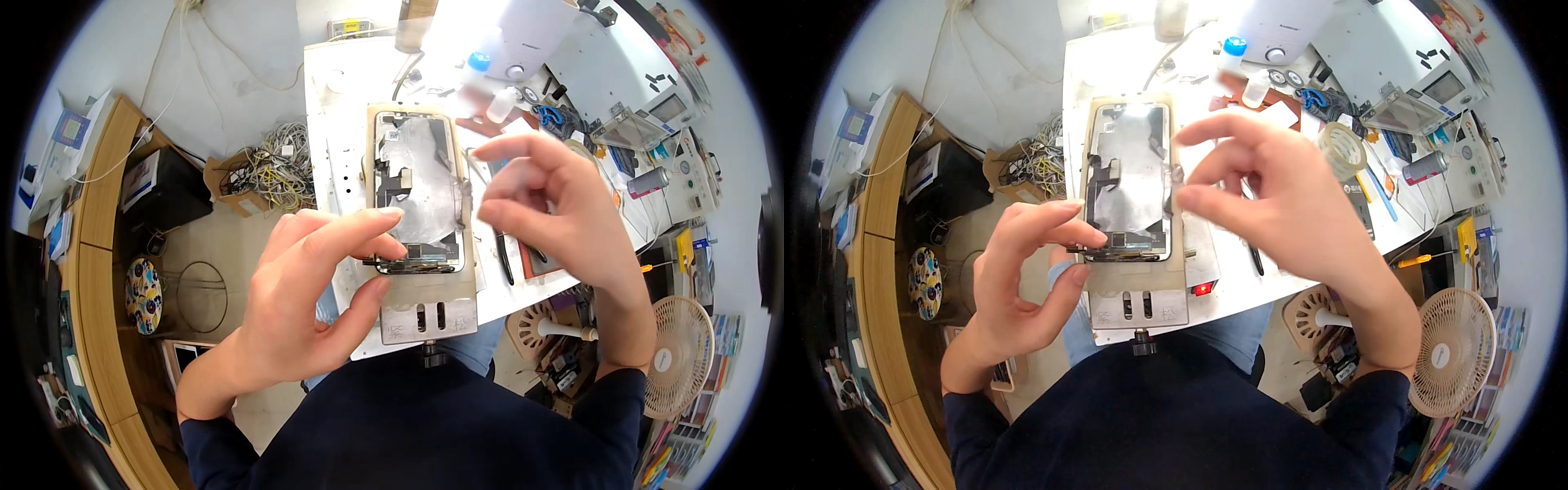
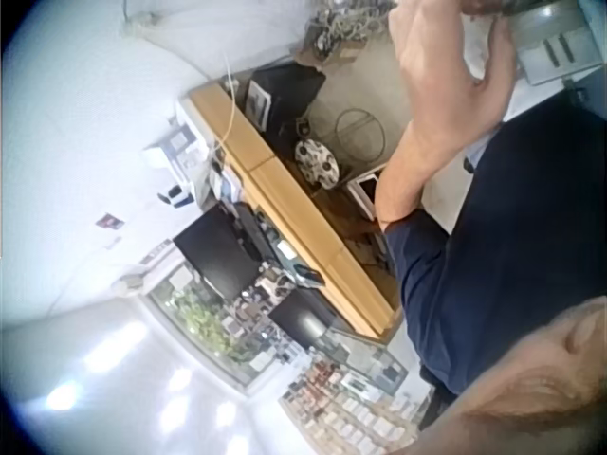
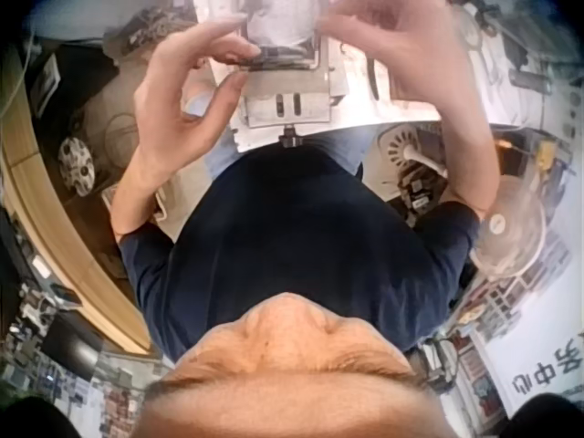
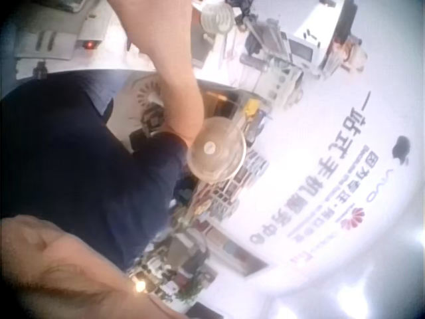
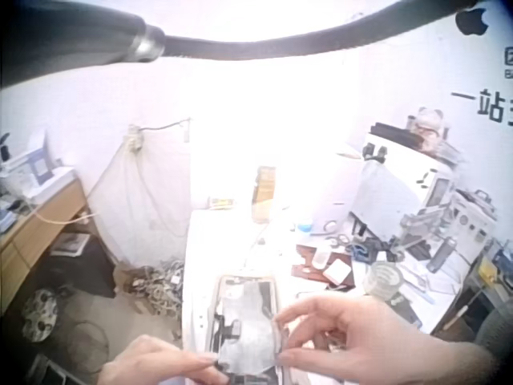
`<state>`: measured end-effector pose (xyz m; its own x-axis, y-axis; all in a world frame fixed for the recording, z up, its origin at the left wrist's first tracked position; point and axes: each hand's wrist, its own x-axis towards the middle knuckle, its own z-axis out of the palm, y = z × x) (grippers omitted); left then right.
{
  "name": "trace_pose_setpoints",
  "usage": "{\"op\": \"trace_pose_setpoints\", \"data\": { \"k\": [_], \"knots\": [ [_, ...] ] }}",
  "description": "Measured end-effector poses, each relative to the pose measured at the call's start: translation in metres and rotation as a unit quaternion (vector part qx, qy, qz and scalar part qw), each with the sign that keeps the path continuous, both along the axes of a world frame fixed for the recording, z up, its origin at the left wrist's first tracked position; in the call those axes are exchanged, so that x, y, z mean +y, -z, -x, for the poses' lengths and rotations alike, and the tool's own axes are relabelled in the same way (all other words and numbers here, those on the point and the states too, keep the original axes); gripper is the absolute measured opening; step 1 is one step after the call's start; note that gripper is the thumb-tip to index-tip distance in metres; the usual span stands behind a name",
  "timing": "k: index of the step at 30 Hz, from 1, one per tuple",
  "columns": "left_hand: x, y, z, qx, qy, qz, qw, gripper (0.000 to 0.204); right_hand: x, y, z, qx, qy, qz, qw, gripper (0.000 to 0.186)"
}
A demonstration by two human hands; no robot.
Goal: The person carefully peels a protective film off the screen of a smartphone held in a clamp. They use their fingers to lift the edges and remove the film in sections. After removing the film, they put on a pair of gloves and continue to handle the device.
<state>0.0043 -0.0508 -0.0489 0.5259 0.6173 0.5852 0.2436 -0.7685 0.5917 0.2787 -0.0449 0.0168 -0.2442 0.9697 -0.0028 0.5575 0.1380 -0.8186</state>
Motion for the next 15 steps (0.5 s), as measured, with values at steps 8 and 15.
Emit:
{"op": "trace_pose_setpoints", "data": {
  "k": [8,15],
  "knots": [
    [-0.004,-0.004,0.001,0.037,0.018,-0.030,0.999,0.063,-0.017,0.048,-0.082,-0.002,0.209,-0.018,0.978,0.048],
    [-0.004,0.003,0.001,0.026,0.000,-0.042,0.999,0.063,-0.047,0.039,-0.023,-0.164,-0.026,-0.362,0.917,0.041]
  ]
}}
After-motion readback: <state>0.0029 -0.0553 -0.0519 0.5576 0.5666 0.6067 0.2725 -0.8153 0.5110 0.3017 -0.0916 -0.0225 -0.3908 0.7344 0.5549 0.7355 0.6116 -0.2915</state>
